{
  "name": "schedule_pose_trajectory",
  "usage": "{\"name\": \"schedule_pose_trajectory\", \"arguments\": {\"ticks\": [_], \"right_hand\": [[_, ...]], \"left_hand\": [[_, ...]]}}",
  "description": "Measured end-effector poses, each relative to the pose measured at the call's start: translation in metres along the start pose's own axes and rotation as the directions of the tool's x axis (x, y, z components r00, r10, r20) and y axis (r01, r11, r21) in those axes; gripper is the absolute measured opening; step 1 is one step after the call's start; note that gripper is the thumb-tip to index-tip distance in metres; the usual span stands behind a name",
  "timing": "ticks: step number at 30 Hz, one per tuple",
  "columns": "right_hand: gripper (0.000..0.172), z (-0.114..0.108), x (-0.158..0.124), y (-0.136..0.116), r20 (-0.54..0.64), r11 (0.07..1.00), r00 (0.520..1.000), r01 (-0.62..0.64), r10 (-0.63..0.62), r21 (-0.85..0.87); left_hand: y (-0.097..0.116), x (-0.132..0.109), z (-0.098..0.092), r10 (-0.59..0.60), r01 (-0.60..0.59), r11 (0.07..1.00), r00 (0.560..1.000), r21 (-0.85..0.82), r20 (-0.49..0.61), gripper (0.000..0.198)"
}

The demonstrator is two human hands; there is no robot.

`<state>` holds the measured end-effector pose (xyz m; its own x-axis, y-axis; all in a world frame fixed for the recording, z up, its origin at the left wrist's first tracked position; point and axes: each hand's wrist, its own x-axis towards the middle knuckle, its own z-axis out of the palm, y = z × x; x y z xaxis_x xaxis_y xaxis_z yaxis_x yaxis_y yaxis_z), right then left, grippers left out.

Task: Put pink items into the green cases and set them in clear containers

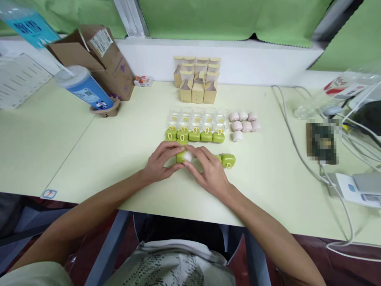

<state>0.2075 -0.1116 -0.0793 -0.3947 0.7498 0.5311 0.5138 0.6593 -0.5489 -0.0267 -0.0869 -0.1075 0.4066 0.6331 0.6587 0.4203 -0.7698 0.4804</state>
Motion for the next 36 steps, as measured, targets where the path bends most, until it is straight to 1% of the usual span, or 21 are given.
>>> {"name": "schedule_pose_trajectory", "arguments": {"ticks": [1,3,5,7,10,13,16,18,20,23,26,28,30,32,36], "right_hand": [[0.047,0.001,0.000,0.001,-0.011,1.000,1.000,0.012,-0.012,-0.018],[0.047,0.003,-0.001,0.003,-0.030,0.996,0.998,0.045,-0.048,-0.071],[0.048,0.004,-0.001,0.006,-0.055,0.989,0.995,0.080,-0.087,-0.122],[0.050,0.005,-0.002,0.007,-0.074,0.981,0.988,0.122,-0.134,-0.152],[0.056,0.006,-0.004,0.005,-0.083,0.973,0.982,0.155,-0.170,-0.170],[0.063,0.006,-0.005,0.001,-0.095,0.974,0.980,0.158,-0.175,-0.161],[0.069,0.005,-0.005,-0.001,-0.111,0.967,0.968,0.210,-0.227,-0.146],[0.069,0.005,-0.004,-0.002,-0.116,0.960,0.960,0.238,-0.255,-0.146],[0.069,0.005,-0.003,-0.003,-0.117,0.955,0.957,0.246,-0.267,-0.167],[0.067,0.007,-0.003,-0.003,-0.123,0.932,0.947,0.261,-0.298,-0.253],[0.058,0.010,-0.003,-0.004,-0.138,0.896,0.930,0.276,-0.340,-0.348],[0.051,0.011,-0.002,-0.005,-0.142,0.883,0.926,0.274,-0.349,-0.381],[0.046,0.012,-0.001,-0.006,-0.141,0.883,0.926,0.274,-0.349,-0.381],[0.045,0.012,0.000,-0.006,-0.144,0.892,0.928,0.274,-0.343,-0.359],[0.043,0.011,-0.001,-0.005,-0.168,0.920,0.937,0.247,-0.308,-0.305]], "left_hand": [[0.003,0.001,0.001,-0.031,0.030,0.998,0.999,-0.048,-0.023,0.045],[0.010,0.001,0.004,-0.123,0.111,0.974,0.991,-0.198,-0.049,0.040],[0.016,0.000,0.006,-0.217,0.194,0.917,0.976,-0.348,-0.027,0.037],[0.019,-0.002,0.008,-0.259,0.235,0.877,0.966,-0.419,-0.001,0.038],[0.020,-0.003,0.007,-0.282,0.266,0.882,0.959,-0.388,0.017,0.042],[0.021,-0.003,0.006,-0.289,0.286,0.898,0.956,-0.335,0.041,0.038],[0.022,-0.002,0.005,-0.263,0.266,0.927,0.964,-0.265,0.045,0.034],[0.024,-0.001,0.005,-0.258,0.262,0.938,0.965,-0.229,0.046,0.034],[0.026,0.000,0.005,-0.262,0.268,0.939,0.963,-0.214,0.057,0.035],[0.027,0.000,0.005,-0.254,0.263,0.941,0.965,-0.213,0.069,0.038],[0.025,-0.001,0.005,-0.259,0.267,0.942,0.964,-0.201,0.066,0.041],[0.025,-0.002,0.005,-0.281,0.289,0.940,0.957,-0.179,0.069,0.042],[0.025,-0.002,0.006,-0.299,0.309,0.936,0.951,-0.169,0.082,0.043],[0.026,0.000,0.006,-0.307,0.319,0.931,0.947,-0.179,0.092,0.044],[0.028,0.004,0.004,-0.345,0.367,0.896,0.930,-0.250,0.129,0.042]]}}
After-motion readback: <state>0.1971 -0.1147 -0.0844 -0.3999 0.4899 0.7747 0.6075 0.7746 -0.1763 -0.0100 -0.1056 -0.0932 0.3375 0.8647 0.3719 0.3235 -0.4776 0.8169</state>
